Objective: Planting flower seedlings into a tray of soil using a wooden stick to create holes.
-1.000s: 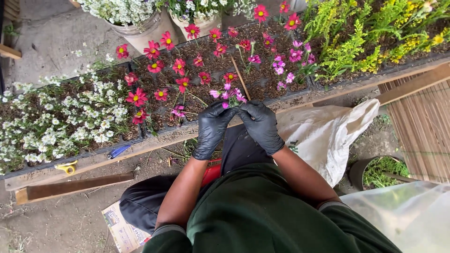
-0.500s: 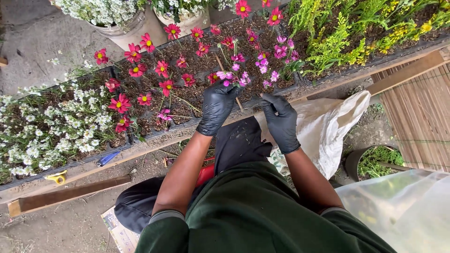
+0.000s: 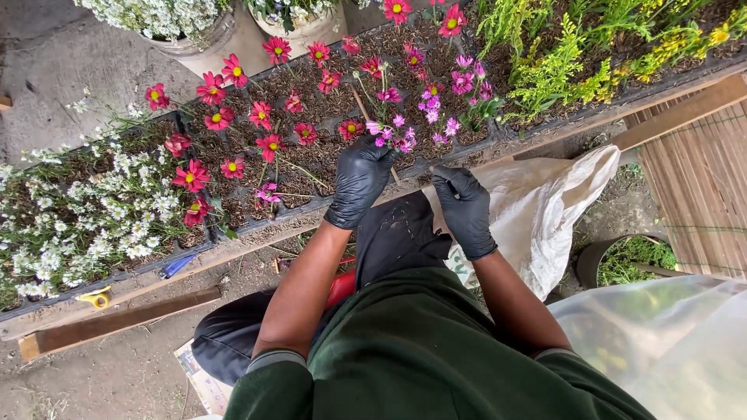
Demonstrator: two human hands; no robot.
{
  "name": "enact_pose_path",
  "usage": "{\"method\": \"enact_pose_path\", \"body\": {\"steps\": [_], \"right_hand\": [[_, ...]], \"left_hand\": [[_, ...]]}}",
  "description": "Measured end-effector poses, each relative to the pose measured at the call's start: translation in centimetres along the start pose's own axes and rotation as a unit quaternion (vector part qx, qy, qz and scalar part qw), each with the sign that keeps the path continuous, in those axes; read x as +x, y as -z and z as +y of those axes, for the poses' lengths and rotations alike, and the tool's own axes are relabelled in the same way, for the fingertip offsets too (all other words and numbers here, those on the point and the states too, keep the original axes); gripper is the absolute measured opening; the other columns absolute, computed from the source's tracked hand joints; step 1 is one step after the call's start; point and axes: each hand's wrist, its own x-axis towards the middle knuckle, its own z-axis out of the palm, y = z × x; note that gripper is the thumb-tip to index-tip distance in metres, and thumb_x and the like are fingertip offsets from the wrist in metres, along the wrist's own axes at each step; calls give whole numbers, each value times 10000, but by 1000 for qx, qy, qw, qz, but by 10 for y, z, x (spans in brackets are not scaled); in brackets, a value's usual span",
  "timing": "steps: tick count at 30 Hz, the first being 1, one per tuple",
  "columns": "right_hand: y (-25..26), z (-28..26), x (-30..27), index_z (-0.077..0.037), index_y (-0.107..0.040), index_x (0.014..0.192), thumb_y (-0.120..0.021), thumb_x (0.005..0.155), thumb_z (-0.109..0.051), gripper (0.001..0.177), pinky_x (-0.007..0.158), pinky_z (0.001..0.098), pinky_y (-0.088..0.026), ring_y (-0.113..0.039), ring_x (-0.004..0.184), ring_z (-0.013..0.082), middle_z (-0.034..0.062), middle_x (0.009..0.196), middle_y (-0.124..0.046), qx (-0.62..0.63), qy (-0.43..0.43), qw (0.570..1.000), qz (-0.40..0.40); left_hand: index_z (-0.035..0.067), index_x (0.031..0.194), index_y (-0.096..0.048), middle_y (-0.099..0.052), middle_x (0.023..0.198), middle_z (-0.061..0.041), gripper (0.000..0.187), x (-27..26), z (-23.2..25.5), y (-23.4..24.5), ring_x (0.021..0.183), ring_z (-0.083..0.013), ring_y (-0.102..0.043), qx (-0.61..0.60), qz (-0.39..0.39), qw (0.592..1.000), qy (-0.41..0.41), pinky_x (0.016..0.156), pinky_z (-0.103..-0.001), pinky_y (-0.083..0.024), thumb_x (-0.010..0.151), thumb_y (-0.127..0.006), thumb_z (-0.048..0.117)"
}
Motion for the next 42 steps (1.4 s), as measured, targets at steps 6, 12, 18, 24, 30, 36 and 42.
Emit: {"method": "enact_pose_path", "body": {"steps": [6, 12, 18, 24, 30, 36, 42], "right_hand": [[-4, -1, 2, -167, -821, 1123, -799, 964, -76, 184, 760, 361, -586, -736, 841, 286, 130, 970, -772, -3, -13, 1000, -1], [-4, 0, 3, -140, -823, 1105, -790, 958, -49, 175, 758, 344, -577, -725, 799, 236, 129, 945, -768, 2, -8, 1000, 4], [-5, 7, 2, -149, -824, 1092, -786, 960, -48, 171, 761, 346, -583, -736, 803, 249, 114, 958, -777, 1, -9, 1000, 3], [-8, 7, 4, -150, -825, 1088, -783, 956, -37, 179, 761, 336, -586, -740, 808, 242, 103, 978, -779, 6, 5, 1000, 1], [-10, -4, 3, -139, -822, 1100, -784, 954, -44, 178, 766, 345, -589, -738, 810, 266, 112, 981, -776, 1, 30, 1000, 6], [-11, -27, 1, -131, -814, 1120, -784, 962, -67, 173, 769, 384, -599, -731, 824, 344, 135, 986, -777, -9, 62, 998, 3], [-11, -22, -5, -130, -815, 1125, -800, 953, -76, 181, 774, 394, -605, -736, 838, 347, 128, 998, -780, -42, 93, 995, 1]], "left_hand": [[102, 814, -795, -771, 908, -172, 77, -2, -5, -5, 883, -431, -726, 5, -11, 1000, -7, 778, -504, -618, 809, -867, 129], [151, 812, -803, -781, 945, -110, 81, -28, -125, -62, 904, -416, -717, 6, 0, 1000, -12, 810, -518, -599, 803, -882, 168], [181, 802, -800, -778, 951, -79, 79, -35, -154, -80, 914, -378, -719, 44, -8, 999, -21, 835, -516, -577, 792, -878, 195], [217, 811, -797, -770, 968, -52, 60, -37, -150, -82, 943, -357, -706, 77, -17, 997, -21, 878, -521, -538, 800, -856, 216], [253, 820, -793, -762, 985, -24, 44, -36, -138, -80, 972, -335, -693, 110, -20, 993, -24, 921, -526, -500, 809, -833, 238], [291, 897, -796, -759, 1028, 7, 60, -21, -68, -41, 1013, -319, -687, 125, -15, 992, -25, 956, -528, -479, 839, -809, 279], [290, 989, -809, -763, 1005, 0, 143, -32, -70, -35, 976, -299, -710, 105, 18, 993, -45, 899, -476, -521, 848, -826, 294]]}}
